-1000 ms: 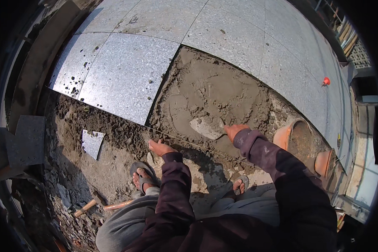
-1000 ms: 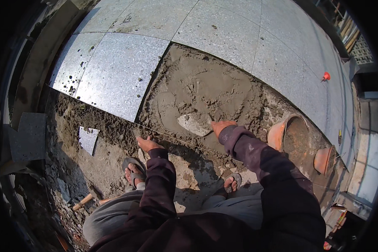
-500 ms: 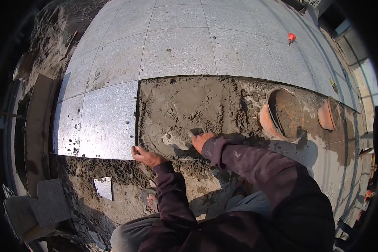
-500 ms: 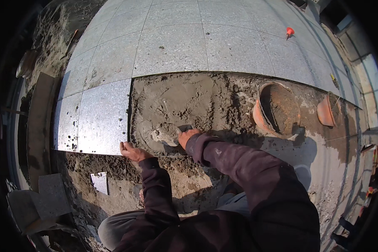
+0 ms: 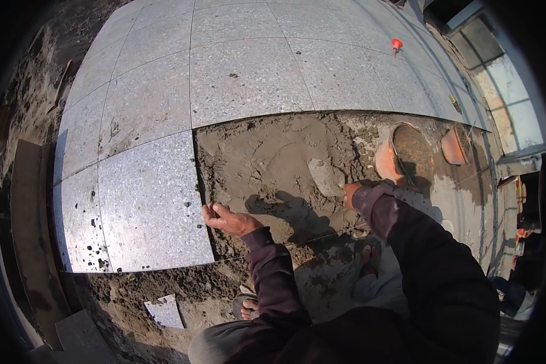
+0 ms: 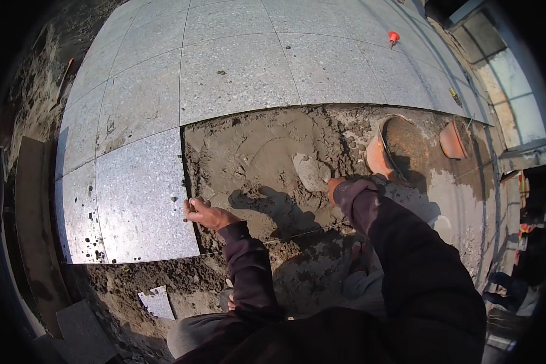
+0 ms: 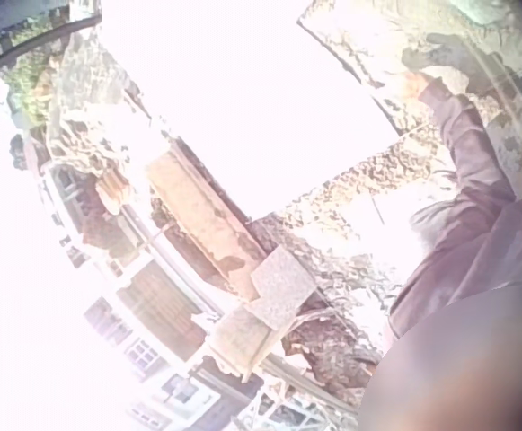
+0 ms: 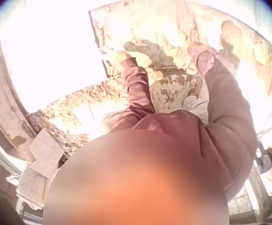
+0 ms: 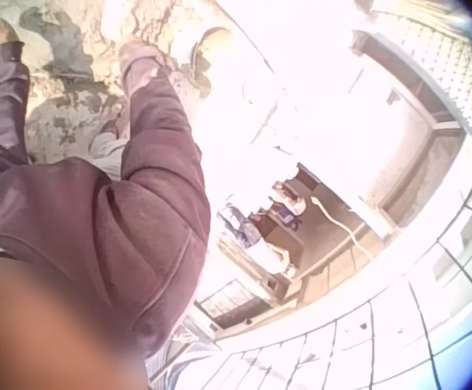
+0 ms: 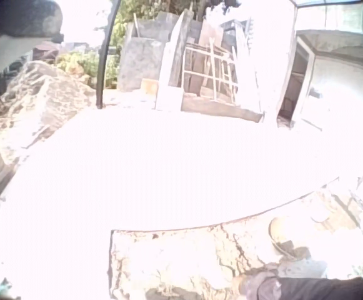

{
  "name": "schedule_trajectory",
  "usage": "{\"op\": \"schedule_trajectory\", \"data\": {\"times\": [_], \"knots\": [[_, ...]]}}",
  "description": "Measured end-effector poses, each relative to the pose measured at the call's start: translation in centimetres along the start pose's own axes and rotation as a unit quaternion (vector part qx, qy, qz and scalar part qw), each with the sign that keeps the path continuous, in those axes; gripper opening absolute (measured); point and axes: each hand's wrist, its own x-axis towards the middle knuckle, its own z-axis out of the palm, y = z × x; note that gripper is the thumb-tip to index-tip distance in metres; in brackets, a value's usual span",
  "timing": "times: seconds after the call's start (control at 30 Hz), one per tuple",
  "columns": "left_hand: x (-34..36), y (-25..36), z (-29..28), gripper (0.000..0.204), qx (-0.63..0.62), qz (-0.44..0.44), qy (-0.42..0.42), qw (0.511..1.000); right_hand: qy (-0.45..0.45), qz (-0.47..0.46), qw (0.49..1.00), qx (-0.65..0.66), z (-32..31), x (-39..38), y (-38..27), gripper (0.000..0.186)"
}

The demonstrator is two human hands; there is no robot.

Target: Applying mortar with a trowel and laying stone tiles onto a prepared floor surface.

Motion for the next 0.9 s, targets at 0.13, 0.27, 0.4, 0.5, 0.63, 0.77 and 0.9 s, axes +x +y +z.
{"op": "schedule_trajectory", "data": {"times": [0.13, 0.27, 0.4, 0.5, 0.63, 0.77, 0.9], "knots": [[-0.2, 0.5, 1.5, 0.037, 0.018, -0.034, -0.015, 0.999, 0.039, -0.064, 0.988, 0.132, -2.7, -7.6, -2.8, 0.043], [-1.0, 1.8, 2.6, 0.035, 0.018, -0.038, -0.081, 0.996, 0.245, -0.099, 0.936, 0.233, -10.0, -4.7, -13.1, 0.035], [-0.8, 3.0, 3.3, 0.035, -0.053, -0.081, -0.095, 0.991, 0.261, 0.008, 0.955, 0.137, -14.1, 0.9, -19.1, 0.031], [-0.1, 3.8, 2.2, 0.036, -0.054, -0.058, -0.098, 0.992, 0.165, 0.06, 0.977, 0.117, -11.7, 4.4, -17.7, 0.03], [-1.0, 3.2, 2.3, 0.037, -0.06, 0.011, -0.121, 0.991, -0.021, -0.115, 0.976, -0.181, -7.2, 5.6, -7.4, 0.031], [-4.5, 2.6, 3.3, 0.038, -0.037, 0.092, -0.19, 0.977, -0.042, -0.056, 0.989, -0.132, -2.7, 5.2, 1.4, 0.031], [-11.8, 3.0, 5.1, 0.039, -0.061, 0.117, -0.362, 0.923, 0.24, 0.064, 0.954, 0.17, 0.0, -17.7, 15.4, 0.035]]}}
